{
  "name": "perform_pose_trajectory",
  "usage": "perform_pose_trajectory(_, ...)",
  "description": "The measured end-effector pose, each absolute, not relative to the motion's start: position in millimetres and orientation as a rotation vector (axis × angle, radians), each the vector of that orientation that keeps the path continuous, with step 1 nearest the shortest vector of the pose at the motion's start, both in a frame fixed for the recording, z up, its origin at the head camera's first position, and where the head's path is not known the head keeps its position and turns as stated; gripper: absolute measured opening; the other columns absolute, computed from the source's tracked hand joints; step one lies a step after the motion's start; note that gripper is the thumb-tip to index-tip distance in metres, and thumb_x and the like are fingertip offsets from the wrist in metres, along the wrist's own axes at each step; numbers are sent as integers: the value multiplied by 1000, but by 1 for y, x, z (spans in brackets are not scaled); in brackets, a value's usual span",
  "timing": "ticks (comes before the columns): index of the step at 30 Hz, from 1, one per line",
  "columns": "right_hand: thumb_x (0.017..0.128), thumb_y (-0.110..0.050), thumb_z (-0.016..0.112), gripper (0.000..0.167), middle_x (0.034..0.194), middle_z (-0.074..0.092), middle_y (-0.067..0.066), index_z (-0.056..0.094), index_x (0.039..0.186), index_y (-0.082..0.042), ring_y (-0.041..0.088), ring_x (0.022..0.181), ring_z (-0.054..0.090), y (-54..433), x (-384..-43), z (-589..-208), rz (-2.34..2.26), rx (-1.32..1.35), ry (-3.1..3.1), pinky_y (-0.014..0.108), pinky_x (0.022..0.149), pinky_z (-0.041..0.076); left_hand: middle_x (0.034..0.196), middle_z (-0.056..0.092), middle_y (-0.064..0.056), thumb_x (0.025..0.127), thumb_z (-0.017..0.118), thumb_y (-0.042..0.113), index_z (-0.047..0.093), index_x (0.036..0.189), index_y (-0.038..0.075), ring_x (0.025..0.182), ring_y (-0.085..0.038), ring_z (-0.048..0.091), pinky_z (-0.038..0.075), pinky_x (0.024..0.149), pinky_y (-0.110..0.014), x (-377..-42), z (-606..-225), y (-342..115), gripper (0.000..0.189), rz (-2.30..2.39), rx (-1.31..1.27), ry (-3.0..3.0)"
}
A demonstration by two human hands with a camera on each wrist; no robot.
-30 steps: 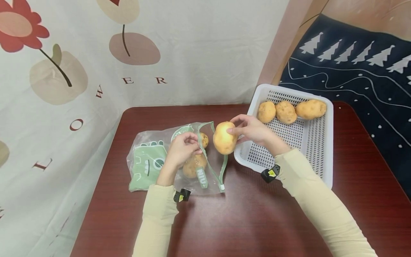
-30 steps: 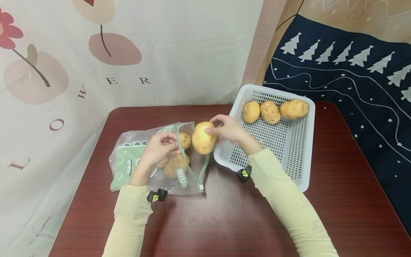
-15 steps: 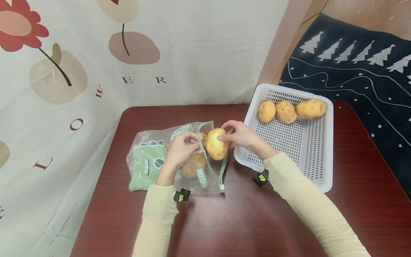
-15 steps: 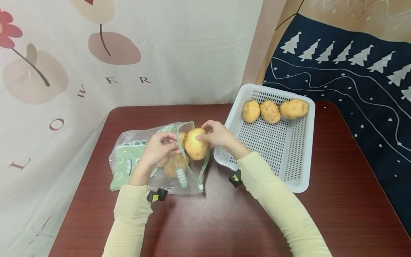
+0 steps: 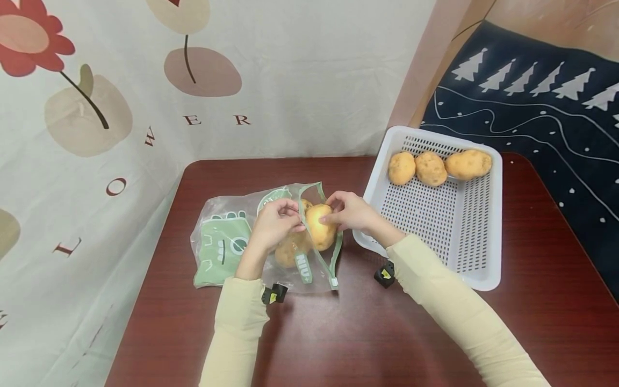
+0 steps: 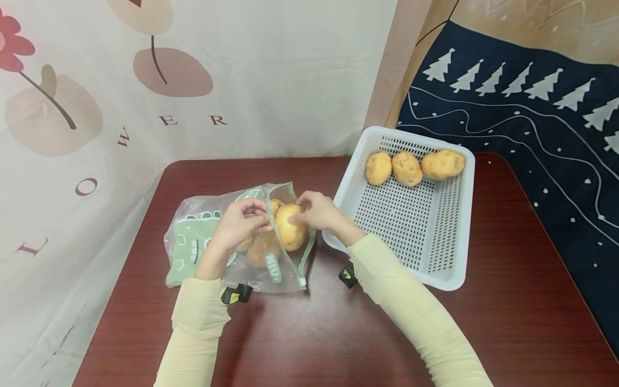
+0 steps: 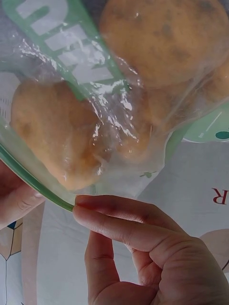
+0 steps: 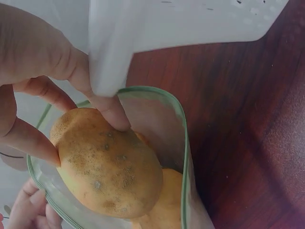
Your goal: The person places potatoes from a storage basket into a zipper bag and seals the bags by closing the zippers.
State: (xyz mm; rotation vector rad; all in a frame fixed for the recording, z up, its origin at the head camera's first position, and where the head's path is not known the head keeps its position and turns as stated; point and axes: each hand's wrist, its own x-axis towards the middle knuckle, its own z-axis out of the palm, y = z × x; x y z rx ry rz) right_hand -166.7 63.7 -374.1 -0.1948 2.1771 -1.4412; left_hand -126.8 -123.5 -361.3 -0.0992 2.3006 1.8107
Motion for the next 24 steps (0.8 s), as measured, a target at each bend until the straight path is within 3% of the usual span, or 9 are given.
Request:
perform_pose_trajectory(6, 77, -9, 72, 34, 71, 51, 7, 55, 105, 0, 25, 61, 62, 57, -164, -378, -1394, -214, 2188, 41, 63, 60, 84, 53, -12, 80, 54, -8, 54, 96, -9, 63, -12, 61, 60, 67, -27, -128, -363, -124, 16, 1800, -90, 2306)
perform_pose_trajectory(17, 79, -6, 69, 33, 78, 58, 12, 55, 107, 3, 21, 63, 62, 50, -160, -384, -1453, -186, 2102, 41, 66, 60, 84, 53, -14, 79, 53, -11, 54, 95, -10, 65, -13, 61, 59, 67, -27, -126, -362, -124, 17, 1803, -71, 2308)
perform_pose_trajectory(24, 81, -4, 66, 31, 71, 54, 11, 55, 108, 6, 23, 63, 62, 49, -159, -385, -1462, -200, 2068, 42, 67, 60, 84, 54, -14, 78, 53, -11, 54, 97, -10, 63, -14, 61, 59, 66, -27, -127, -363, -125, 18, 1772, -23, 2335)
